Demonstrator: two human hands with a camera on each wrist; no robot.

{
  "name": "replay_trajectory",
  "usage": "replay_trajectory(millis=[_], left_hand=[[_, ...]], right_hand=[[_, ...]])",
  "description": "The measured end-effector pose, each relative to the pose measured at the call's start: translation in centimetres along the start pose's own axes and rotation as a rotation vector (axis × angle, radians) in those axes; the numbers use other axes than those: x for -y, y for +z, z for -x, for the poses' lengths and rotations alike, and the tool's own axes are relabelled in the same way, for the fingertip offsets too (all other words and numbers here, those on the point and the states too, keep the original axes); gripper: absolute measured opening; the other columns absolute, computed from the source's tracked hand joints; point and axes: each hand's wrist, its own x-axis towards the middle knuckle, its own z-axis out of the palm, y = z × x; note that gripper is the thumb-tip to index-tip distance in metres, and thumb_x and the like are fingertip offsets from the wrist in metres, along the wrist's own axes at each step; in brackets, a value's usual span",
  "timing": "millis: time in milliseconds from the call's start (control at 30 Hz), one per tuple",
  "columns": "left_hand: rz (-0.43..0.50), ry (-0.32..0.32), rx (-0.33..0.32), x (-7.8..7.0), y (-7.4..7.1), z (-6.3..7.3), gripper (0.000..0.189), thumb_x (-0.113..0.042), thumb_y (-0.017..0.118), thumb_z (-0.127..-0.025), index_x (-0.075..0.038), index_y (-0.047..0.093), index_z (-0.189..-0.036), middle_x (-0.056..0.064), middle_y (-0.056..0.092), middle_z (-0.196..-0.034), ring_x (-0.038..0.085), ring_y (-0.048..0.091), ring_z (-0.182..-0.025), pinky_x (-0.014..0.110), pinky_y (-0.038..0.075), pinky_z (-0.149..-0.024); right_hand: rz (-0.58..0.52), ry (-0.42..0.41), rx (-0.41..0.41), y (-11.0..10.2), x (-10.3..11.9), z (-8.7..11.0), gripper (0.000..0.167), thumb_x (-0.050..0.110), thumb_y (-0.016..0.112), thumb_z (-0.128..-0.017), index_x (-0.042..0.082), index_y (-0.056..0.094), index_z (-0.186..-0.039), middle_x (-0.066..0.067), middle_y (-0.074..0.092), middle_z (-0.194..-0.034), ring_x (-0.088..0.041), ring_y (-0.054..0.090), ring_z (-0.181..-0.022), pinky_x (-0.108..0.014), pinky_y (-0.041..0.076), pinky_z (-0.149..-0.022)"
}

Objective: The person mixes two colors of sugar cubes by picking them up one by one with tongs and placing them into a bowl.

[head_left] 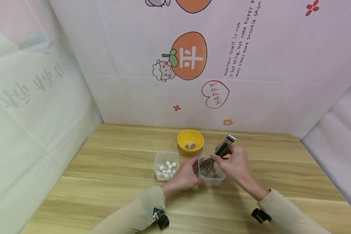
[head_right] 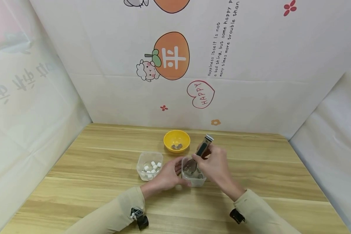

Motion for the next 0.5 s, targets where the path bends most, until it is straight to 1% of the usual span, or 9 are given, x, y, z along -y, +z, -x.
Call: replay_trajectory(millis=[233,400,500], left_hand=[[0.004,0.000,-0.006,-0.02,0.01,0.01,0.094,-0.001,0.098,-0.068,-0.009,0.053,-0.150,0.008,0.061,-0.147,0.025,0.056,-0.137,0.035,0.046,-0.116],[0.001,-0.003,-0.005,-0.01,-0.05,0.01,0.094,-0.002,0.098,-0.069,-0.008,0.053,-0.150,0.009,0.060,-0.148,0.026,0.055,-0.138,0.036,0.046,-0.116],[0.000,-0.011,-0.001,-0.03,-0.05,0.02,0.096,-0.002,0.098,-0.069,-0.007,0.051,-0.152,0.010,0.058,-0.150,0.027,0.054,-0.139,0.036,0.045,-0.117]], right_hand=[[0.004,-0.017,0.005,-0.49,0.37,-0.05,0.022,0.000,0.086,-0.085,0.001,0.069,-0.099,-0.010,0.073,-0.088,-0.022,0.070,-0.076,-0.022,0.062,-0.062],[0.005,0.001,0.021,-0.55,0.45,-0.21,0.023,0.000,0.085,-0.085,0.000,0.068,-0.101,-0.010,0.072,-0.088,-0.025,0.070,-0.078,-0.023,0.064,-0.064],[0.013,0.007,0.032,-0.37,0.38,-0.29,0.023,0.001,0.084,-0.086,0.001,0.068,-0.101,-0.010,0.072,-0.088,-0.025,0.071,-0.079,-0.024,0.064,-0.065]])
